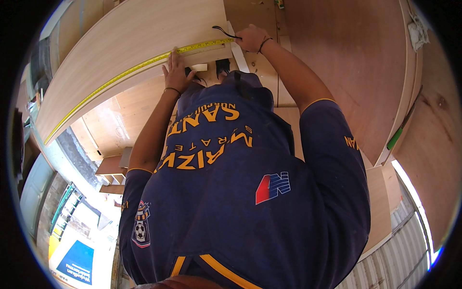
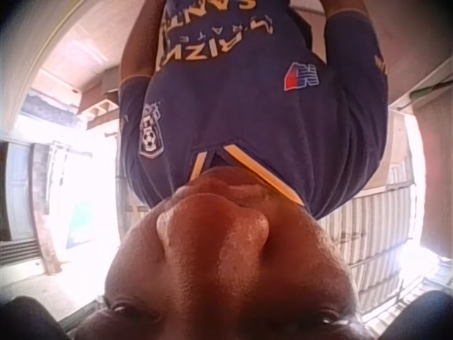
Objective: The person measures the exterior and interior dimensions of wooden cabinets using a tape measure and marks locations on the wood with a pencil.
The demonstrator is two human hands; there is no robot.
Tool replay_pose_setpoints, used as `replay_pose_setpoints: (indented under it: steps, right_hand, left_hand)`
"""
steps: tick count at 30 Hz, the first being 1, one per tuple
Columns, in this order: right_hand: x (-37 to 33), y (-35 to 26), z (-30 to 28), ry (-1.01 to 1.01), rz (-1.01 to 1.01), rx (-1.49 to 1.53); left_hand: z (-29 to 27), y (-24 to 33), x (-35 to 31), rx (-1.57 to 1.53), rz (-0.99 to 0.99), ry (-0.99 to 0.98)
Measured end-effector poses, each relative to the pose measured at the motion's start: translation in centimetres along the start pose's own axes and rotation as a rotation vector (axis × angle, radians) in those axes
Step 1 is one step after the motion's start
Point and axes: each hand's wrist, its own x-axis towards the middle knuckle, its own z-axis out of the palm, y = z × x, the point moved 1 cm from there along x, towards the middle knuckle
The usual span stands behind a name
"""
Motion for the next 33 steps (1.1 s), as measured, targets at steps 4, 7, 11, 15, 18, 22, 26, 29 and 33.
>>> replay_pose_setpoints:
  steps: [4,7,11,15,18,22,26,29,33]
  right_hand:
    - [-0.16,0.0,0.05,0.028,0.014,0.009]
    - [-0.21,-0.07,-0.07,0.006,0.026,0.008]
    - [-0.4,-0.2,-0.13,0.027,0.048,0.003]
    - [-0.51,-0.26,-0.04,0.034,0.049,-0.011]
    - [-0.51,-0.3,0.04,0.019,0.055,-0.024]
    - [-0.57,-0.37,0.1,0.018,0.048,-0.032]
    - [-0.71,-0.43,0.11,0.031,0.052,-0.032]
    - [-0.79,-0.4,0.15,0.019,0.057,-0.029]
    - [-0.83,-0.29,0.37,0.033,0.052,-0.039]
  left_hand:
    - [0.16,-0.22,-0.01,0.01,0.012,-0.008]
    - [0.22,-0.42,-0.05,0.024,0.024,-0.019]
    - [0.31,-0.36,-0.03,-0.003,0.033,-0.015]
    - [0.27,-0.28,0.08,-0.013,0.018,-0.005]
    - [0.13,-0.23,0.07,-0.014,0.012,-0.005]
    - [-0.01,-0.01,0.02,0.019,0.002,-0.026]
    - [-0.07,0.19,0.03,0.044,-0.004,-0.052]
    - [-0.08,0.24,0.04,0.057,-0.015,-0.058]
    - [-0.03,0.33,0.05,0.053,-0.013,-0.055]
